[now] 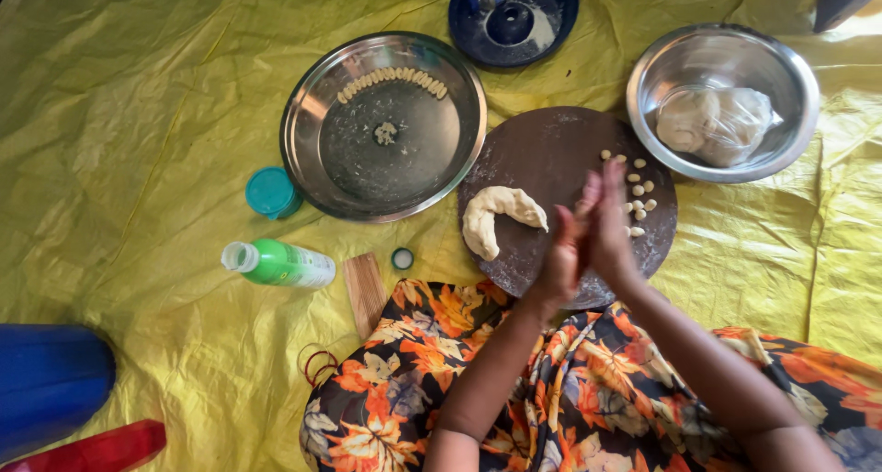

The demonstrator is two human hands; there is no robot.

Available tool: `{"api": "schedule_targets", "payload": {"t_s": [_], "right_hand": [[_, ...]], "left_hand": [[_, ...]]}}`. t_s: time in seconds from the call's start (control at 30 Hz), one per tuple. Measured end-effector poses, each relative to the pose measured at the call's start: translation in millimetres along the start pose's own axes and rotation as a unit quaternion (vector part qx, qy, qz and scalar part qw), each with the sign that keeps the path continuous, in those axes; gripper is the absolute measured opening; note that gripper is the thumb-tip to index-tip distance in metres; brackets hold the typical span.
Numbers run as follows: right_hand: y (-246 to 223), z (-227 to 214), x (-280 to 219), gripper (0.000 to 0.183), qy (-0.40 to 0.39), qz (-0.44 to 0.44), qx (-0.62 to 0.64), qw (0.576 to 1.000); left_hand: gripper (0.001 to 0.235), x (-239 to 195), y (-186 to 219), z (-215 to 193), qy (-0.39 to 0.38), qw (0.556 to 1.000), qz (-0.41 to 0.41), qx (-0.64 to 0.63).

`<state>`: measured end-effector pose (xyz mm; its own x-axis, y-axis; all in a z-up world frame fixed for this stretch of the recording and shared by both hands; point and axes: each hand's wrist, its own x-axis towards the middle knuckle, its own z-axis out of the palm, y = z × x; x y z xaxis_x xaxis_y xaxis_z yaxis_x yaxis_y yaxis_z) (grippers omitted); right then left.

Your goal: The person sits on a yellow tarp and repeatedly pinches off small pieces of dough from a larger lump, rolls them into balls between their palms, and places them on a wooden board. Later, the person uses a wooden grooved tool to press patterns into the dough balls.

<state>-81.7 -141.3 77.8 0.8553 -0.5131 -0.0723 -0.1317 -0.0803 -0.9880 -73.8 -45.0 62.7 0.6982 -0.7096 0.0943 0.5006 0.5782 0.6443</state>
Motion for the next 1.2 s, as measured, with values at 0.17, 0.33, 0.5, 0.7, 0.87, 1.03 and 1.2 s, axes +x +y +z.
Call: {"api": "schedule_targets", "payload": {"t_s": [0.17,0.33,0.5,0.7,0.87,1.03,1.2], "right_hand": [[-7,59,-79,0.094,-0.103,-0.208,-0.121,0.965],[-12,25,-43,0.087,-0.029,-0.254,-0.136,0.957],[13,-3,14,0.095,0.024,-0.215,-0.131,0.967],[34,38,-47,0.106,-0.052,-0.232,-0.132,0.962],[13,43,-58,0.107,-0.031,-0.259,-0.131,0.956],[-6,10,2,0.101,0.020,-0.233,-0.049,0.971],[-12,38,-29,0.102,0.006,-0.080,-0.038,0.996]], "left_hand": [[0.096,0,34,-24,0.074,0.995,0.052,0.037],[0.091,-5,10,-14,-0.056,0.962,0.181,0.196],[0.087,-6,10,14,-0.020,0.989,-0.029,0.145],[0.097,-4,55,5,0.065,0.995,-0.012,0.069],[0.096,3,22,3,0.010,0.980,0.085,0.182],[0.096,6,-1,5,0.018,0.990,-0.027,0.136],[0.089,1,21,-13,0.003,0.999,0.038,0.012]]}}
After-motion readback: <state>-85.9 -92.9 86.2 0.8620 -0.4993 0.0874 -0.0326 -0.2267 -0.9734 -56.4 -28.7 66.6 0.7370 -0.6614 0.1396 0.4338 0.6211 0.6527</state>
